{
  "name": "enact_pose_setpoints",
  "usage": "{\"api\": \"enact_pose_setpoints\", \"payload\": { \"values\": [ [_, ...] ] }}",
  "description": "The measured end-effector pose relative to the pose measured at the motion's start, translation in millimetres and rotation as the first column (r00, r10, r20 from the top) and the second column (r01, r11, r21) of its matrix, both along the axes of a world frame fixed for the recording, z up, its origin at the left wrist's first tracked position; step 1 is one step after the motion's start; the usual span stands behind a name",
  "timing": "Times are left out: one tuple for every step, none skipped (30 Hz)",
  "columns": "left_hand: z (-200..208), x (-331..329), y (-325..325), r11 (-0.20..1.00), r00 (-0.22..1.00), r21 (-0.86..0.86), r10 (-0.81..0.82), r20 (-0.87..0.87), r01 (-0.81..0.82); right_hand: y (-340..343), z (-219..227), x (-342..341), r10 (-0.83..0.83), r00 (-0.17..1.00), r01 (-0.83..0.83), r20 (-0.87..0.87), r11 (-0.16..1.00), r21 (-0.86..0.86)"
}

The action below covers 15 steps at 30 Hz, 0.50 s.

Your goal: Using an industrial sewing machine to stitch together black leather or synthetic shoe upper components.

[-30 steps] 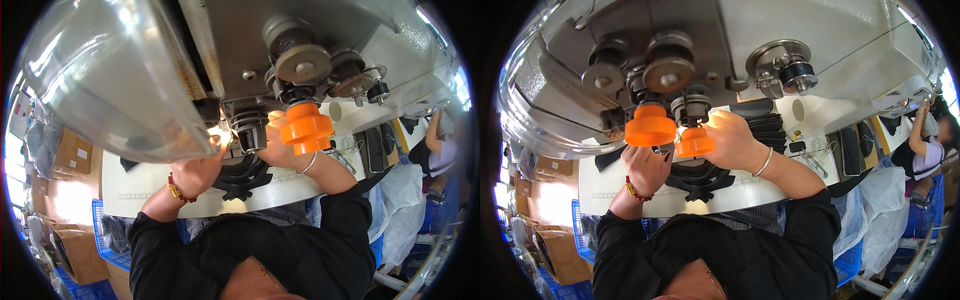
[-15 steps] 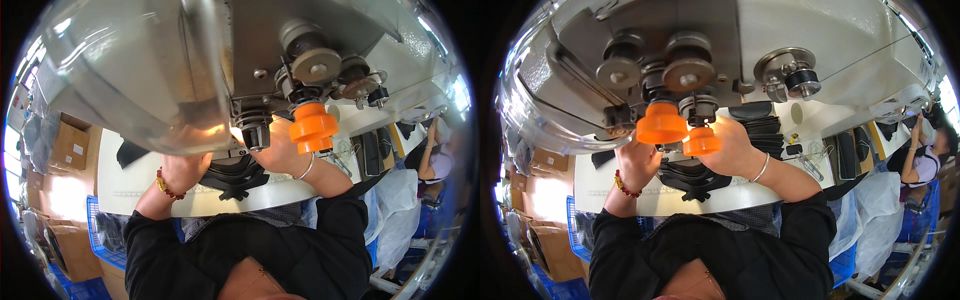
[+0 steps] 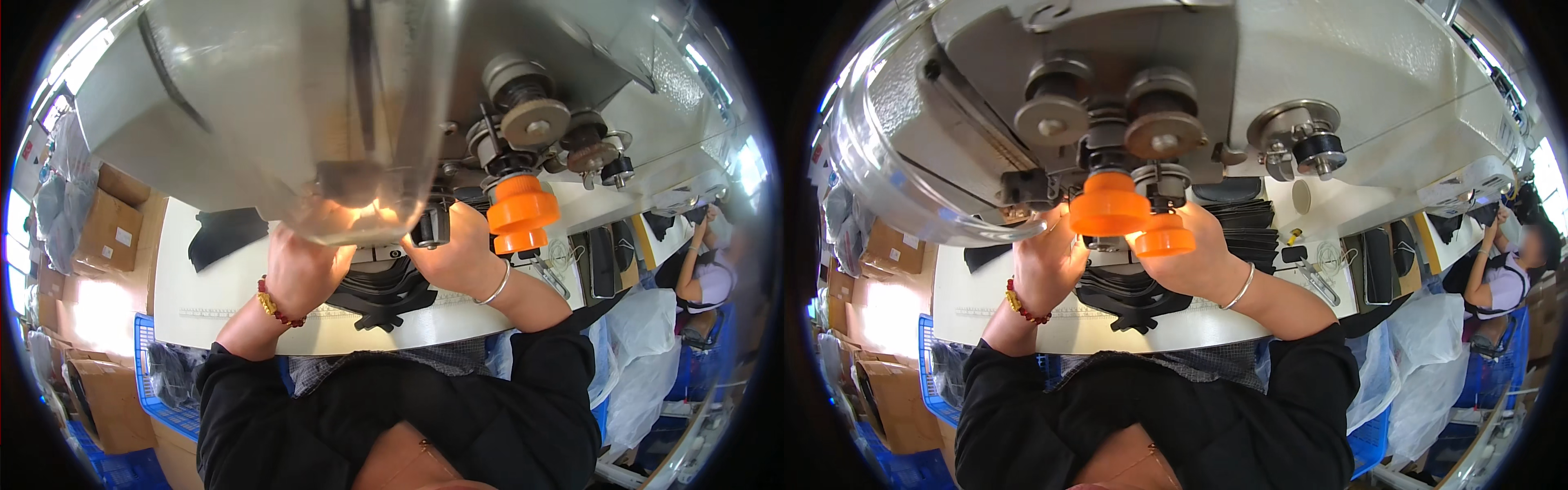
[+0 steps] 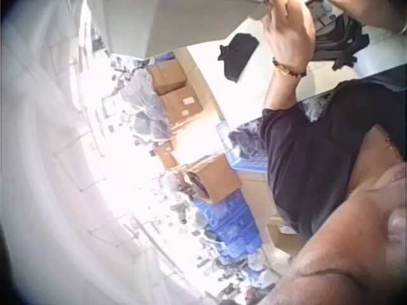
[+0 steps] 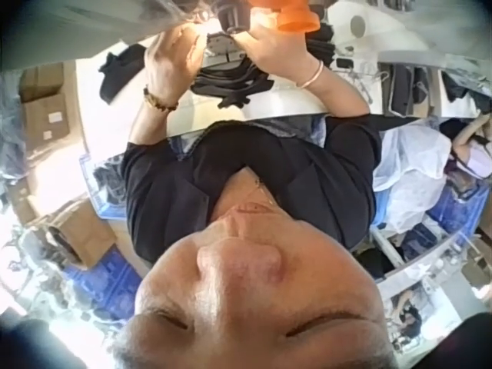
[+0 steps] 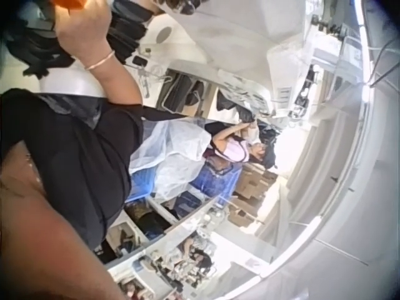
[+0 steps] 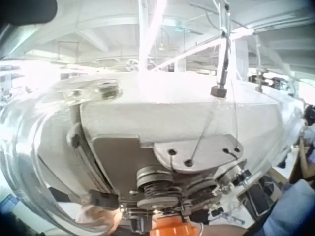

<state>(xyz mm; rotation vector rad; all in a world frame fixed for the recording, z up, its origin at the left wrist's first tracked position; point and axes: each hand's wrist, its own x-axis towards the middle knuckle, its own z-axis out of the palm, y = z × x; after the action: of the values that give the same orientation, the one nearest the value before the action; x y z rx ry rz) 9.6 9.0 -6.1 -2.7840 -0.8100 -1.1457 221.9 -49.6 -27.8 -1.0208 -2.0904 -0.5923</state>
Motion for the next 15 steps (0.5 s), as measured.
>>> {"api": "enact_pose_setpoints", "payload": {
  "values": [
    [-3,1,1,1.000,0.999,0.007,-0.008,0.036,0.008,-2,1,-1,-0.054,0.998,0.054,0.044,0.998,-0.008],
    [-5,1,1,1.000,0.997,0.014,-0.016,0.072,0.015,-3,2,-1,-0.107,0.990,0.109,0.087,0.994,-0.013],
    [-5,0,3,1.000,0.997,0.016,-0.009,0.078,0.008,-3,1,0,-0.117,0.987,0.118,0.109,0.993,0.002],
    [-5,0,5,0.998,0.997,0.063,-0.032,0.072,0.028,-3,1,0,-0.111,0.987,0.111,0.114,0.994,0.005],
    [-5,0,7,0.993,0.996,0.110,-0.056,0.063,0.048,-4,1,-1,-0.127,0.985,0.130,0.113,0.991,-0.019],
    [-6,1,9,0.993,0.996,0.111,-0.052,0.067,0.044,-5,1,-1,-0.147,0.983,0.153,0.110,0.987,-0.044],
    [-7,1,10,0.994,0.995,0.100,-0.051,0.081,0.042,-6,0,0,-0.199,0.963,0.200,0.181,0.980,0.016],
    [-7,2,11,0.995,0.994,0.090,-0.049,0.095,0.041,-4,-1,0,-0.196,0.963,0.196,0.184,0.980,0.017],
    [-6,3,12,0.995,0.994,0.090,-0.048,0.096,0.040,-3,-1,0,-0.191,0.965,0.188,0.180,0.982,0.032],
    [-3,3,12,0.994,0.993,0.102,-0.059,0.103,0.049,-2,-1,0,-0.186,0.967,0.181,0.176,0.982,0.047],
    [-1,4,12,0.992,0.991,0.115,-0.071,0.110,0.058,0,-1,0,-0.186,0.966,0.180,0.177,0.982,0.048],
    [-1,4,12,0.992,0.991,0.116,-0.073,0.111,0.060,0,-1,-1,-0.158,0.978,0.152,0.136,0.987,0.054],
    [-2,4,11,0.992,0.988,0.104,-0.081,0.128,0.068,0,0,-2,-0.130,0.987,0.125,0.095,0.990,0.061],
    [-2,4,11,0.993,0.985,0.093,-0.091,0.146,0.078,-2,2,-4,-0.134,0.986,0.128,0.096,0.990,0.063],
    [1,4,10,0.993,0.986,0.090,-0.086,0.145,0.073,-3,6,-5,-0.119,0.988,0.114,0.095,0.992,0.057]
  ]
}}
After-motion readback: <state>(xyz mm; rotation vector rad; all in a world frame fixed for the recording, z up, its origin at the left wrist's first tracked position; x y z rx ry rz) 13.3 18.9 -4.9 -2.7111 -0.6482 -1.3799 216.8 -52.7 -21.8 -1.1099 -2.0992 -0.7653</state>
